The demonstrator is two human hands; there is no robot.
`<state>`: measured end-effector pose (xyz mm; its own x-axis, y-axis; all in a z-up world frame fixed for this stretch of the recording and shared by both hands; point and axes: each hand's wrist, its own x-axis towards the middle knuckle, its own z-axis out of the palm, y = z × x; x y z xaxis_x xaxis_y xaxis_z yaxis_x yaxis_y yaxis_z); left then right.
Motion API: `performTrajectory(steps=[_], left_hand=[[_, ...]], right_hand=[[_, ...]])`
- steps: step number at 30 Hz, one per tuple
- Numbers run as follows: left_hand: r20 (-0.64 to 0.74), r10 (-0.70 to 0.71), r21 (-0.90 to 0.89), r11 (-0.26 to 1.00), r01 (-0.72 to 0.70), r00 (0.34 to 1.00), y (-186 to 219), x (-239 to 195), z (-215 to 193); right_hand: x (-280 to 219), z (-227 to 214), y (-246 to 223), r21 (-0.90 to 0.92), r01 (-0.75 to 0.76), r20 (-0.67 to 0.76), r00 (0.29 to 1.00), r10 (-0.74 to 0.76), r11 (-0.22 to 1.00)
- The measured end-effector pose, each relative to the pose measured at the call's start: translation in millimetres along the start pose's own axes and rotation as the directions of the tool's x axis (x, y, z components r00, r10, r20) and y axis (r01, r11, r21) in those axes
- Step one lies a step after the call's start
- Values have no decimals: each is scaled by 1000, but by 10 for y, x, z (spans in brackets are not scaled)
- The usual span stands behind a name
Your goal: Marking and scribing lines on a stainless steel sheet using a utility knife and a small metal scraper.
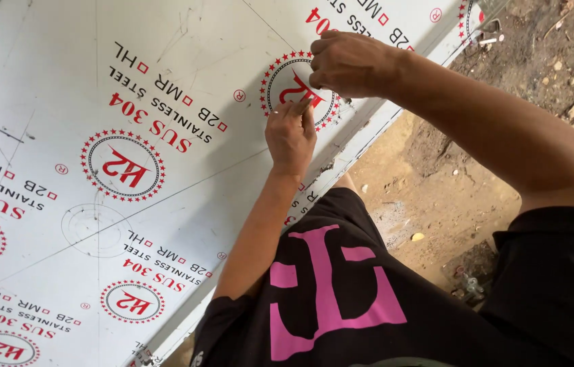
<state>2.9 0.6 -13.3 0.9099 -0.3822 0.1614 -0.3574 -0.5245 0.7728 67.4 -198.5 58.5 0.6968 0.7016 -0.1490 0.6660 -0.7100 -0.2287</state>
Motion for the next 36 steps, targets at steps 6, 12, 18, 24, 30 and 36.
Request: performTrajectory(steps=[6,12,18,24,30,36], left_hand=[[-129,-40,-134,991,23,991,131,145,-329],[41,-179,-372,911,181,983,551,254,-1030],[218,-280,-649,674,353,935,429,-198,-1278],[463,-292,-809,246,533,837,141,-663,-1412],[195,-454,-732,523,437,869,99,-451,-1308],[-225,-643,-543,707,454,732,-290,-3,-960]], right_hand=[[-74,-369,-14,88,-53,-5,999,54,995],[-356,-659,-352,481,-21,-333,920,204,877],[-432,-560,-920,574,-85,-275,917,289,815],[-266,-711,-1394,797,-130,-74,948,310,589],[70,-487,-855,704,-236,-19,937,349,670],[62,-410,135,679,-221,-304,783,542,700]])
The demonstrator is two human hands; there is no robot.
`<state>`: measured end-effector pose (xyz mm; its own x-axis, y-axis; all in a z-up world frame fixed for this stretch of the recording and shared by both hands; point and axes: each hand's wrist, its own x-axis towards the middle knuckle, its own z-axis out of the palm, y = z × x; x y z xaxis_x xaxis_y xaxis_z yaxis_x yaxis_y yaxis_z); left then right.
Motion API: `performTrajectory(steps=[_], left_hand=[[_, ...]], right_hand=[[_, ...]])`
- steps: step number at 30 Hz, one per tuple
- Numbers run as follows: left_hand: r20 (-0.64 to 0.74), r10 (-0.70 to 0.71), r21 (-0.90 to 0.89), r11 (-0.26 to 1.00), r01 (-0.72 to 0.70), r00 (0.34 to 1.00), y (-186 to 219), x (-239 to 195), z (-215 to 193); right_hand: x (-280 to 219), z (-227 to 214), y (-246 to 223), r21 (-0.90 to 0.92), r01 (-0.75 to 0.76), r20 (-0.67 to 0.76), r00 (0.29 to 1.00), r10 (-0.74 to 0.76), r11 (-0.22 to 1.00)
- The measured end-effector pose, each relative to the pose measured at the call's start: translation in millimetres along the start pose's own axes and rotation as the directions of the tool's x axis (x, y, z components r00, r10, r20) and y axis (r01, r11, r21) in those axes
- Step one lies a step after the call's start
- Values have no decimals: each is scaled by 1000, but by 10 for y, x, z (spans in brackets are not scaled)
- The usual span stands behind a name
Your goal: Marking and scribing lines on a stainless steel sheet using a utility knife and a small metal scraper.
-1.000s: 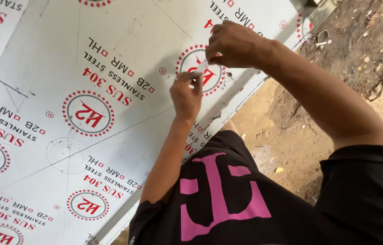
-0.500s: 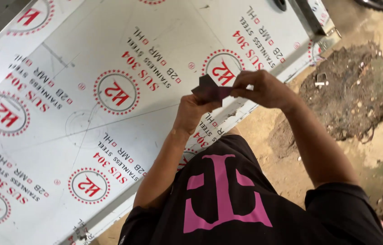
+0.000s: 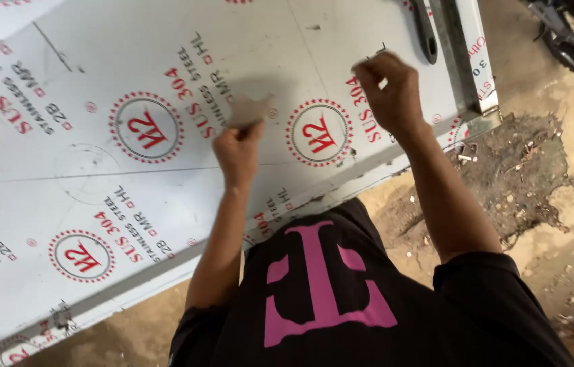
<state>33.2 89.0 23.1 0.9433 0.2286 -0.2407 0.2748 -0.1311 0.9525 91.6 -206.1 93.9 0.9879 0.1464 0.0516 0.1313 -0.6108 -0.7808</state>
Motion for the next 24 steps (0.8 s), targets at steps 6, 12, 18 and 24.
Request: performTrajectory(steps=[6,12,18,24], left_hand=[[-168,-78,71,993,91,983,-207,232,178],[-205,-80,-22,997,77,976,-158,307,167],[-160,-53,-149,988,30,986,-91,288,137],[-150,5,-133,991,-25,989,-276,266,77]], right_hand=[[-81,-131,686,-354,269,89,963,-254,896],[-685,-39,754,-586,413,581,814,6,697],[-826,-135,757,-681,387,554,827,93,621],[-754,-243,1033,-721,-36,82,987,137,692]])
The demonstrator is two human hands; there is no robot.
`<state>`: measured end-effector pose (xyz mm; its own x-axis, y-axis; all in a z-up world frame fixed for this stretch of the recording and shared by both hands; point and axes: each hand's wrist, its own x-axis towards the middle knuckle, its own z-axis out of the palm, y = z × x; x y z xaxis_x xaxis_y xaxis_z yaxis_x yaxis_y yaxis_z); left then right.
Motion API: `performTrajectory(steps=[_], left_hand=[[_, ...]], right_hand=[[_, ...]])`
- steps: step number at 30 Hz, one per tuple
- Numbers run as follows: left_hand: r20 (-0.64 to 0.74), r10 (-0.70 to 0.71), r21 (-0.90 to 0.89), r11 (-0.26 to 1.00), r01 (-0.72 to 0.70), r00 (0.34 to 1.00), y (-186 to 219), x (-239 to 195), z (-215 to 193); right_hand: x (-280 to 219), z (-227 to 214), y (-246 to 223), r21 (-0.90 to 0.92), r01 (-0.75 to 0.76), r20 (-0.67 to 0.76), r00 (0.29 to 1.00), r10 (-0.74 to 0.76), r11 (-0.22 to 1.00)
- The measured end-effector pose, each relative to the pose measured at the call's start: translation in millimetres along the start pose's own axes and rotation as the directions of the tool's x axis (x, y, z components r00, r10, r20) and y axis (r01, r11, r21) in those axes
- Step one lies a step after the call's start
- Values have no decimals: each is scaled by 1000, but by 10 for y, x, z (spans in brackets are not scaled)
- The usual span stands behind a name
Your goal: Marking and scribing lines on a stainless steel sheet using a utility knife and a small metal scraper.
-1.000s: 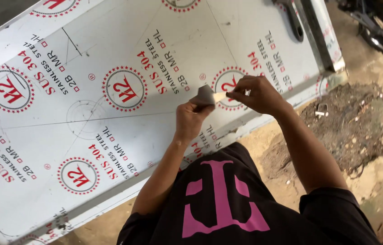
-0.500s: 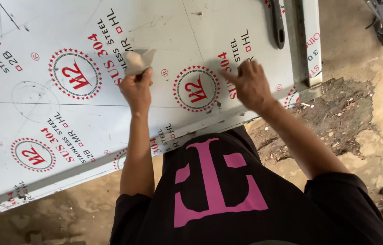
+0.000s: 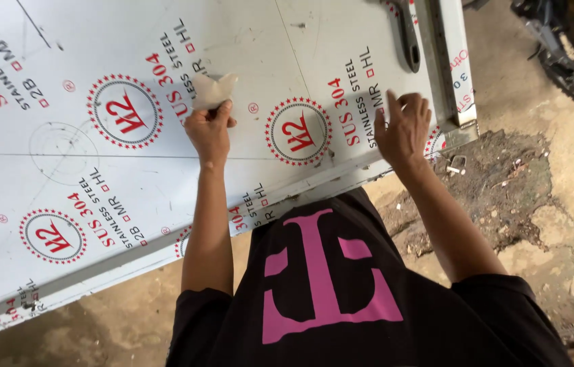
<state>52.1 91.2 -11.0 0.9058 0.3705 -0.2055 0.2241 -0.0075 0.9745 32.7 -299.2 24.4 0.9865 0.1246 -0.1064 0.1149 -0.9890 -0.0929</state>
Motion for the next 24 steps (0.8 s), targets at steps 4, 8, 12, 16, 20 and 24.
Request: performTrajectory(steps=[4,8,12,16,20,24], left_hand=[[5,-10,-10,1000,10,1000,-8,-39,-33],[-4,-6,-28,1000,5,1000,10,-37,-58],[-52,-20,-45,999,17,998,39,-49,-29],[-190,66,87,995,-51,980,98,-63,187],[-176,567,549,735,-398,805,502,-108,697],[53,751,707,437,-556,659,911,-60,1090]], right_hand=[[400,57,107,74,-93,-343,932,113,993],[642,238,360,119,-270,-298,908,294,955],[381,-4,507,71,-379,-101,918,385,923],[468,-454,377,126,-268,-209,934,290,955],[965,-589,25,775,-272,255,960,112,571],[1406,-934,-648,894,-444,405,857,-318,-56]])
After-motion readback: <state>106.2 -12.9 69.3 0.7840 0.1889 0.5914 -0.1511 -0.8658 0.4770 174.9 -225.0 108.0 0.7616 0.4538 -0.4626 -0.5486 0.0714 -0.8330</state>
